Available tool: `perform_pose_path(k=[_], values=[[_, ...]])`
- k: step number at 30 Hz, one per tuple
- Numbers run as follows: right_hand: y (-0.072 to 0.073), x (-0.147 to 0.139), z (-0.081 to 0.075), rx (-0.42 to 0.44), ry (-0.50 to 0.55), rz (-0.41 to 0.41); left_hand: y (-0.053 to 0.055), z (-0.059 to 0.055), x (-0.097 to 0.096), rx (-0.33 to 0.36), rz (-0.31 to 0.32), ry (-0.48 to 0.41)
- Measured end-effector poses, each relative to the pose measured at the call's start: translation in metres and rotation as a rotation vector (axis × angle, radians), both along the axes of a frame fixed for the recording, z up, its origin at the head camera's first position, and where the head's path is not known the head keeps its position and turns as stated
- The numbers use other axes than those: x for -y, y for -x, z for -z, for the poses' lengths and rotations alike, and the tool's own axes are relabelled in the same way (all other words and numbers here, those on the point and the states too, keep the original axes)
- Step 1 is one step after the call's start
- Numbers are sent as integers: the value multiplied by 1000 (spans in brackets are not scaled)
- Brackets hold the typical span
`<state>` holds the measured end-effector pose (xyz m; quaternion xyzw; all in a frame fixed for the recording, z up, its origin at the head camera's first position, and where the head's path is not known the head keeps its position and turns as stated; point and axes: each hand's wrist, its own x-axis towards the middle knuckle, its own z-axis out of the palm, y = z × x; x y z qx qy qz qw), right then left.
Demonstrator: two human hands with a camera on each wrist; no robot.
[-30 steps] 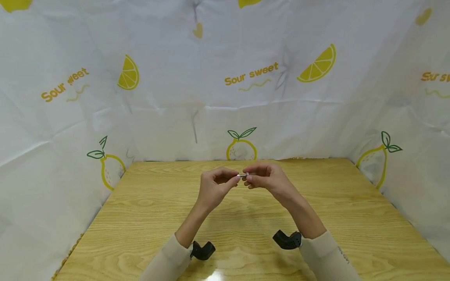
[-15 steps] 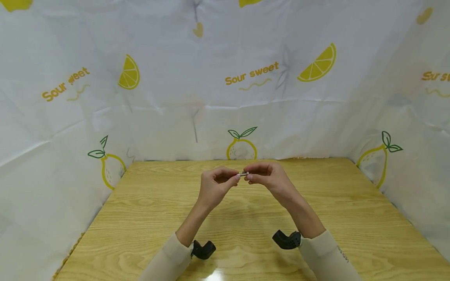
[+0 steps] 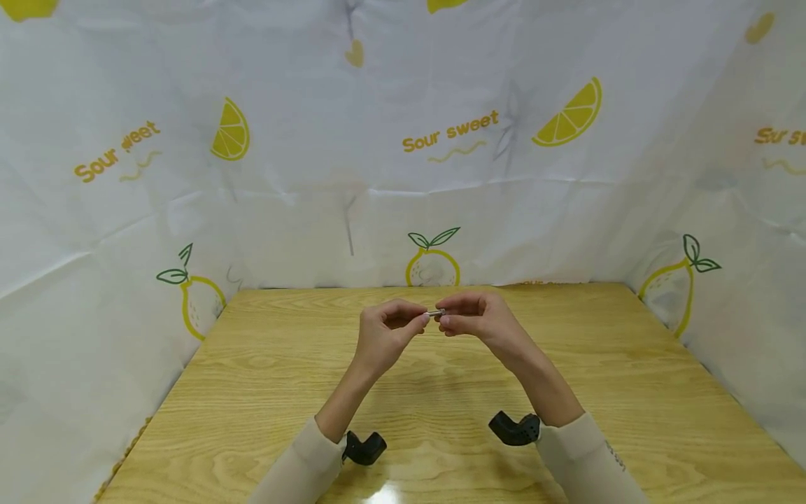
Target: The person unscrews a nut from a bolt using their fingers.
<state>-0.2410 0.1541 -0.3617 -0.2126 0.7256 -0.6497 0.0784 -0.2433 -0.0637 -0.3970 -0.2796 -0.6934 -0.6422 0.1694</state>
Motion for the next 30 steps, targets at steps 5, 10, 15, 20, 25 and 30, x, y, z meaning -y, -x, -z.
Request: perform_pose_path(k=[5, 10, 15, 20, 25, 30], values=[[0, 1, -1, -6, 3, 19, 0, 1, 1, -9, 5, 0], [0, 2, 0, -15, 24, 20, 1, 1, 1, -9, 22, -7], [2, 1, 1, -18, 36, -12, 1, 1, 1, -8, 26, -12], [3, -2, 1, 5, 25, -64, 1, 1, 0, -4, 19, -2], [4, -3, 1, 19, 6, -81, 1, 2, 0, -15, 2, 13], [3, -3, 1, 4, 5, -52, 2, 2, -1, -19, -3, 18]])
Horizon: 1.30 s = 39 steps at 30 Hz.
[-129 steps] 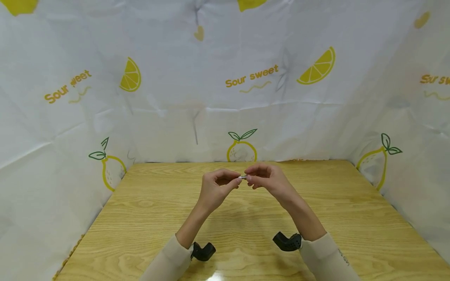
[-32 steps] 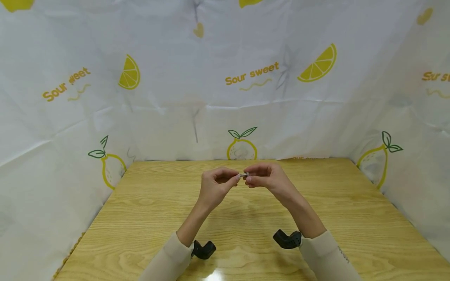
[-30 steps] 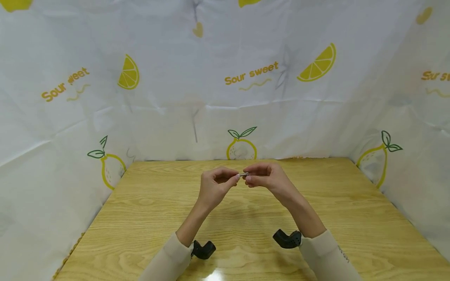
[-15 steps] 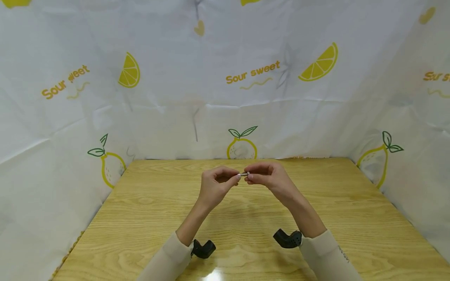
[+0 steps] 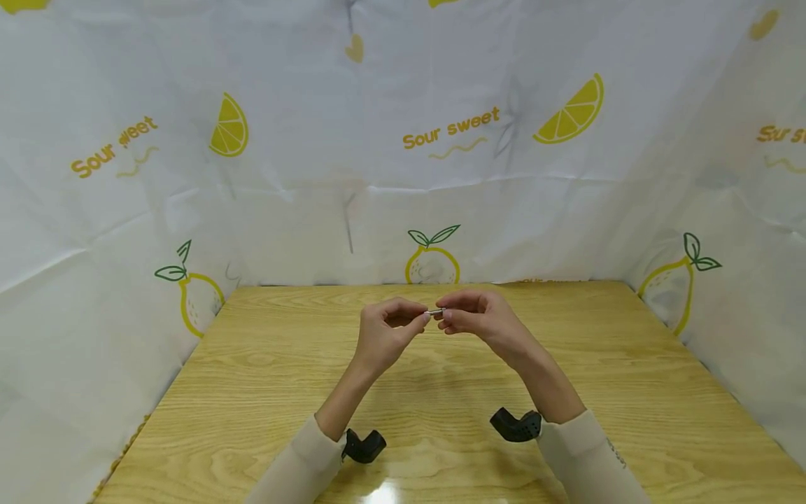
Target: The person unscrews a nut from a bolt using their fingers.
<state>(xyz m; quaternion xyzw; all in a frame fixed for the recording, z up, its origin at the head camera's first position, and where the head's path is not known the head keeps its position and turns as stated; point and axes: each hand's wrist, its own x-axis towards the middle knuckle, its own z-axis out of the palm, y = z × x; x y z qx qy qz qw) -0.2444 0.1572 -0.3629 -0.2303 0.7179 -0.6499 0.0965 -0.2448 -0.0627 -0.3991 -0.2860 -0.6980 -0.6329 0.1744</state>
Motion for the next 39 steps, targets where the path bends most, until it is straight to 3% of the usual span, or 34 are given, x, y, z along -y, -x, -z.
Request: perform_pose_path(k=[7, 16, 29, 39], values=[[-1, 1, 1, -30, 33, 37, -1, -2, -1, -2, 9, 1], [0, 1, 1, -16, 26, -1, -1, -4, 0, 6, 9, -4], [0, 4, 2, -34, 48, 17, 0, -2, -1, -2, 23, -21], [-1, 8, 2, -112, 43, 81, 1, -1, 0, 93, 52, -73]])
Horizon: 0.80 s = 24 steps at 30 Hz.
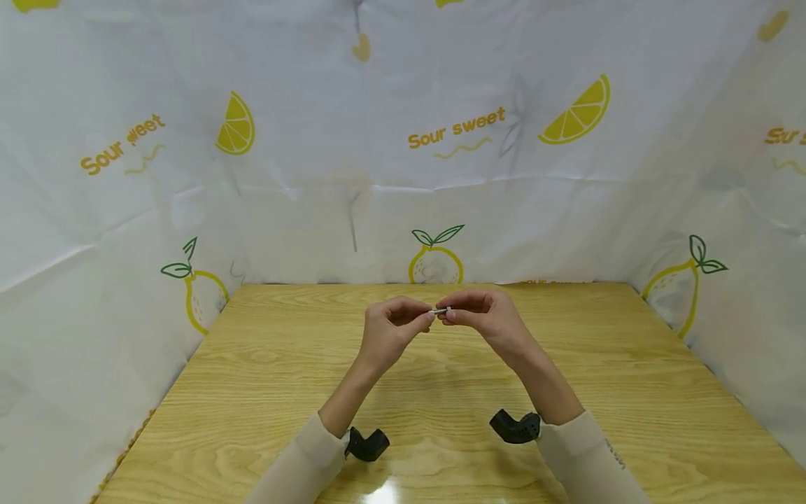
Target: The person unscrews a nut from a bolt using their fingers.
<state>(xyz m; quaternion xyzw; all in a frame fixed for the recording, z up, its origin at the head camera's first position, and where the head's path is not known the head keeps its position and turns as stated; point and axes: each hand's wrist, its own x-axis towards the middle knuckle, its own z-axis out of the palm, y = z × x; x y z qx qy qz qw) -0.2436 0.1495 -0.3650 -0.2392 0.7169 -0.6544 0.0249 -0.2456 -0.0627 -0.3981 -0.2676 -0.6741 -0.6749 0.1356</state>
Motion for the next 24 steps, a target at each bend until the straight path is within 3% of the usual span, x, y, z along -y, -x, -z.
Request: perform_pose_path(k=[8, 20, 24], values=[[-1, 4, 1, -113, -17, 29, 0, 0, 3, 62, 33, -55], [-3, 4, 0, -146, 3, 45, 1, -1, 1, 61, 79, -90], [-2, 4, 1, -129, 8, 45, 1, -1, 1, 27, 79, -86]])
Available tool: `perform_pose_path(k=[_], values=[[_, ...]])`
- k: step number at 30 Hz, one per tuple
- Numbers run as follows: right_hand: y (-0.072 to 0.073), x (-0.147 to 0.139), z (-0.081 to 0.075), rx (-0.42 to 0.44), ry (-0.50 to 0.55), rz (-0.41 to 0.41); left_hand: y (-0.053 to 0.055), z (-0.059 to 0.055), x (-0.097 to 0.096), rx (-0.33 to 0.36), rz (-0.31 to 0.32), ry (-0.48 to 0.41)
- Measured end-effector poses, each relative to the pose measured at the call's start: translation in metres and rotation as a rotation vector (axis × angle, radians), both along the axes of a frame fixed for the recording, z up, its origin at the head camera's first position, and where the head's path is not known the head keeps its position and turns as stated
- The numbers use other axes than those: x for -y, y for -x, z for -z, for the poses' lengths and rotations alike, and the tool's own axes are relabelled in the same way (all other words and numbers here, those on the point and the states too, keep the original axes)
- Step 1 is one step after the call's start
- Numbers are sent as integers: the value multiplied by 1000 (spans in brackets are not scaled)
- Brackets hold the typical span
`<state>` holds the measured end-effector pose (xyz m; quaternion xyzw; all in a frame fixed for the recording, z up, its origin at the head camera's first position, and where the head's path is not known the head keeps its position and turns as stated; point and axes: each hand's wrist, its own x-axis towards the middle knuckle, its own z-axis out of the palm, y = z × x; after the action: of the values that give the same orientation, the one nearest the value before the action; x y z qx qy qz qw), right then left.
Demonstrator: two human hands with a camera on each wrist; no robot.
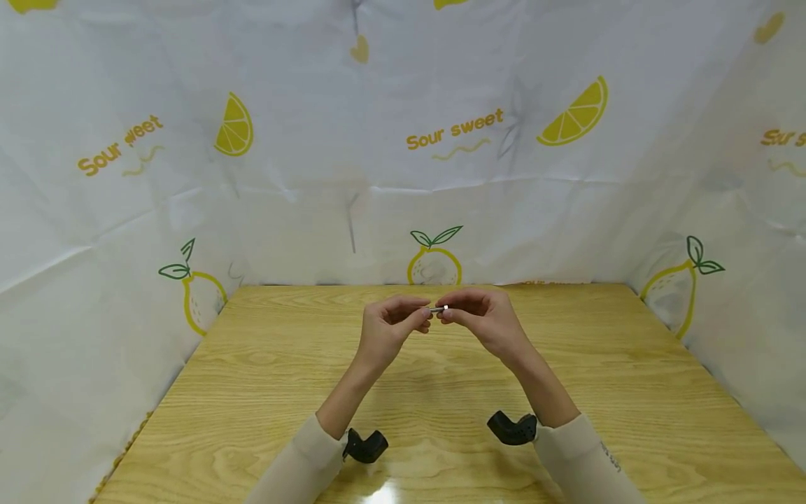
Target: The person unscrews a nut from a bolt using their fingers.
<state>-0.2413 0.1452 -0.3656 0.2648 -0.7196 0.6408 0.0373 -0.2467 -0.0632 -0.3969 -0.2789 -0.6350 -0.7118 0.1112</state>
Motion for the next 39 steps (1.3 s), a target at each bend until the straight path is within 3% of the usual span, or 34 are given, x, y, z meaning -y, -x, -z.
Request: perform_pose_path(k=[7, 20, 32, 39], values=[[2, 0, 2, 22, 55, -22, -1, 0, -1, -35, -38, 34], [1, -3, 3, 19, 94, -55, -3, -1, -2, -15, -54, 34], [4, -4, 1, 107, 38, -54, -4, 0, -2, -23, -90, 32], [3, -5, 1, 100, 57, -66, -3, 1, -4, -28, -78, 30]])
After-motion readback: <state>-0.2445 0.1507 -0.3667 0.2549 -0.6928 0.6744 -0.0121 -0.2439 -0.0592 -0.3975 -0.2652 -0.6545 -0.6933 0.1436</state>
